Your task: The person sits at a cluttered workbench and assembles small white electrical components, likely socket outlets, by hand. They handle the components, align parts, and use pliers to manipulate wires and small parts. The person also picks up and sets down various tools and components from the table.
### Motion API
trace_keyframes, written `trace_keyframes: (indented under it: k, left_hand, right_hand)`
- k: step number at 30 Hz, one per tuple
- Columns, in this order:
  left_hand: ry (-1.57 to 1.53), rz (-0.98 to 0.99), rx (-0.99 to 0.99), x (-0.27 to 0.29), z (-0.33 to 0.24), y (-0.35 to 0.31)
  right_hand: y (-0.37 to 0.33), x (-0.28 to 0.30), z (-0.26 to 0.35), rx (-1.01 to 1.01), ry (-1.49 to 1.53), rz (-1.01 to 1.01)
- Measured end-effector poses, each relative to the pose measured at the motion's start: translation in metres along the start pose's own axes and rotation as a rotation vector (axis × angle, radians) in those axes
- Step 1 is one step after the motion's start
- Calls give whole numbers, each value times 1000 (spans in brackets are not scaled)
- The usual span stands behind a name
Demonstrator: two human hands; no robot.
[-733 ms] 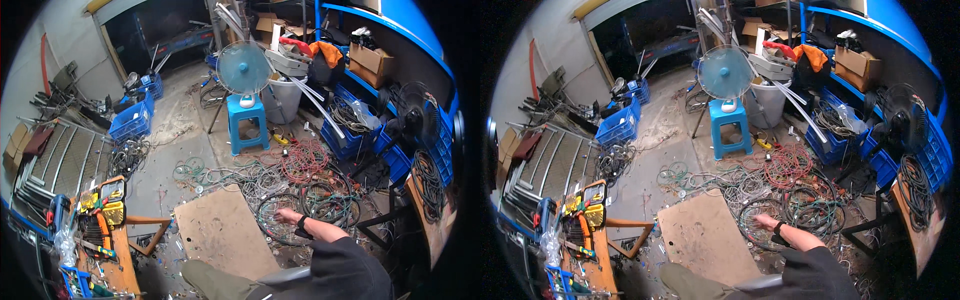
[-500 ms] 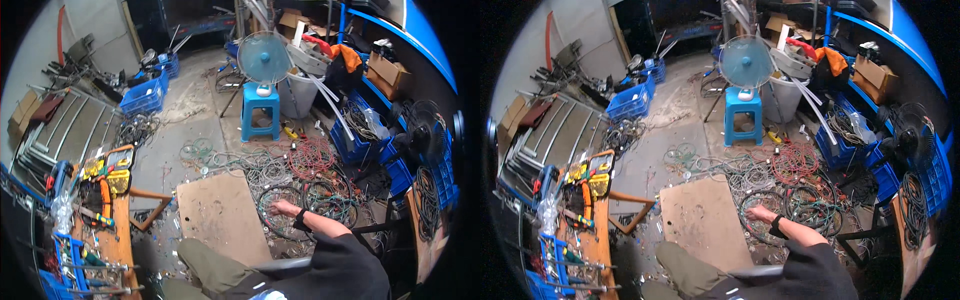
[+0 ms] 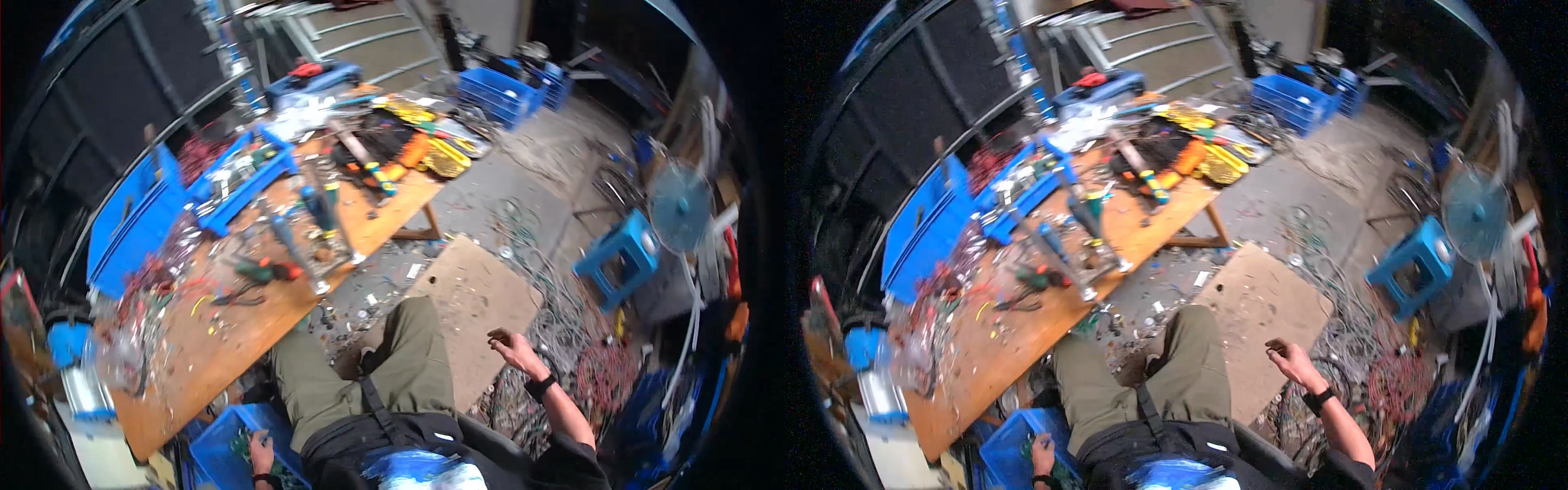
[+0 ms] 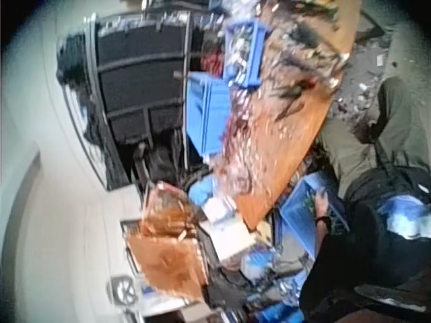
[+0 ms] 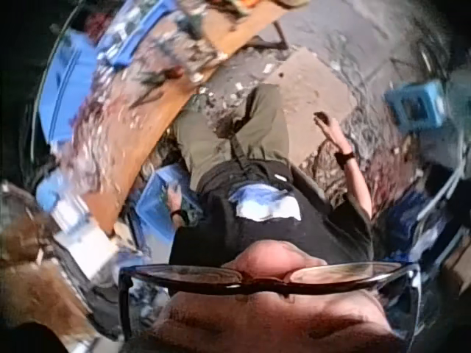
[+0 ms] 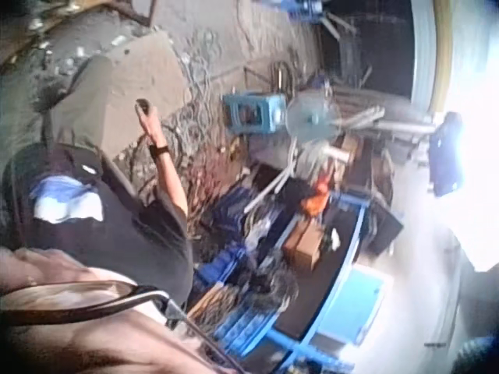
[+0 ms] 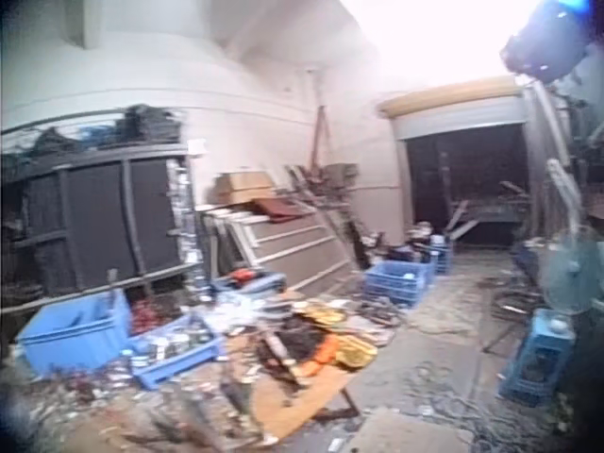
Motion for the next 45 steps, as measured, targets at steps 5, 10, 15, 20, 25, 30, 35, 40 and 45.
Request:
trace_keyframes:
  k: [5, 10, 15, 20, 25, 30, 35, 40, 45]
  left_hand:
    - [-183, -269, 48, 33, -25, -49]
    - [-224, -540, 23, 88, -89, -91]
    - [-319, -684, 75, 126, -96, -104]
    - [-385, -789, 56, 156, -113, -110]
    - [-477, -808, -51, 186, -148, -87]
    - [-474, -859, -89, 204, -168, -47]
    - [-337, -855, -196, 209, -200, 9]
    - [-265, -880, -247, 218, -210, 24]
    - [-203, -854, -280, 216, -207, 45]
  right_hand:
    - [62, -8, 154, 532, -189, -154]
    - [86, 3, 320, 1128, -313, -469]
    - [41, 1, 457, 1577, -305, -326]
    - [11, -40, 510, 1199, -101, -137]
    - [36, -60, 523, 1655, -181, 45]
    - [22, -82, 530, 1364, -39, 106]
    - [24, -113, 531, 1411, 15, 57]
    - [97, -208, 494, 1550, -141, 212]
    - [162, -301, 415, 1182, -68, 154]
Point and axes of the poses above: each hand's wrist, its own y-axis towards the middle knuckle, its own x-axis out of the back of the hand, z = x × y, the point moved 3 cm from there along y, towards the middle knuckle, and after that the axes turned 14 degrees about x, right-handed, at the moved point
